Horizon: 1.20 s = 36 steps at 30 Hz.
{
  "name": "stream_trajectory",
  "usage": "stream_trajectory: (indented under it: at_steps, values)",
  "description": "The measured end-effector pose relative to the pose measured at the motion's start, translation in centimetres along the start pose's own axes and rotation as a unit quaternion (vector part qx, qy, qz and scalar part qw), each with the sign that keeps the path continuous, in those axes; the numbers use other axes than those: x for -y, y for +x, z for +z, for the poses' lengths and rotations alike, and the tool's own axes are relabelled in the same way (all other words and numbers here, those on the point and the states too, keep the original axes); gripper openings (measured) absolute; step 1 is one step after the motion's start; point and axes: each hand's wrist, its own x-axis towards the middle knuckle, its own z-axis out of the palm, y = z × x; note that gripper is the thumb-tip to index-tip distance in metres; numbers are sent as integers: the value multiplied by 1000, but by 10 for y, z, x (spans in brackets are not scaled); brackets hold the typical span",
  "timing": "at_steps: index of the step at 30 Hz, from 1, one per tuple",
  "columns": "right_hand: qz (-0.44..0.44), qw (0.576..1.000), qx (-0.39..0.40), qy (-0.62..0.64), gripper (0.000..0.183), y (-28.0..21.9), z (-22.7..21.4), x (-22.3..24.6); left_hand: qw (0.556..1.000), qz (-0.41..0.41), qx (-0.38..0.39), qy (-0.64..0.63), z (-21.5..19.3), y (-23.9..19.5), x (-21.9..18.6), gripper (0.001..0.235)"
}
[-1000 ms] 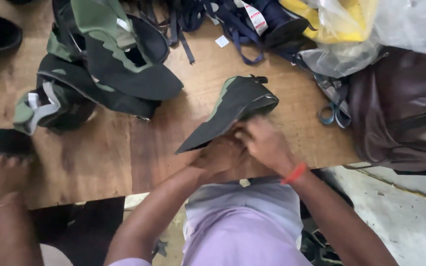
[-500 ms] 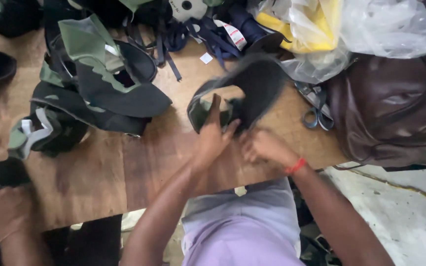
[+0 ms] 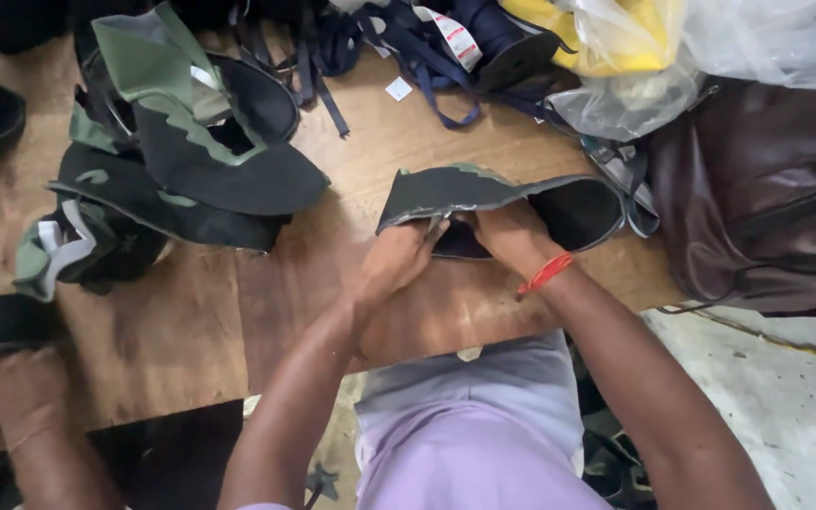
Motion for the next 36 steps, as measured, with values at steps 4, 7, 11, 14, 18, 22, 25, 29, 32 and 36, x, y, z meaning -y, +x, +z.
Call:
stream_trajectory:
  at_steps: [4,7,11,14,18,22,25,29,32,36]
  values:
    - [70,997,13,20,37,2,13,-3,999,38,-18,-28,-1,2,5,39]
    - [120,992,23,-28,31,6,26,-11,999,38,-32,11,-1,3,4,40]
    - [145,987,13,-60,31,0,39,-25,1000,-16,16,-9,-5,2,-4,40]
    - [104,993,-16,-54,34,-6,35,-32,999,2,-14,-32,-3,3,-7,39]
    - [37,999,-29,-15,37,-13,27,-24,997,56,-55,-26,3,1,-2,36]
    - [51,998,-13,20,37,0,11,-1,997,67,-28,-25,-7,0,-12,30]
    - [52,998,-18,35,40,3,24,-17,998,56,-9,-23,-10,4,-16,29]
    - [38,999,2,17,33,-20,35,-37,995,78,-54,12,8,5,10,43]
    - [14,1000,-4,0,31,-36,39,-45,984,137,-114,32,19,7,19,58]
    - [-15,998,-58,-2,41,-38,43,-41,957,198,-182,113,27,6,24,63]
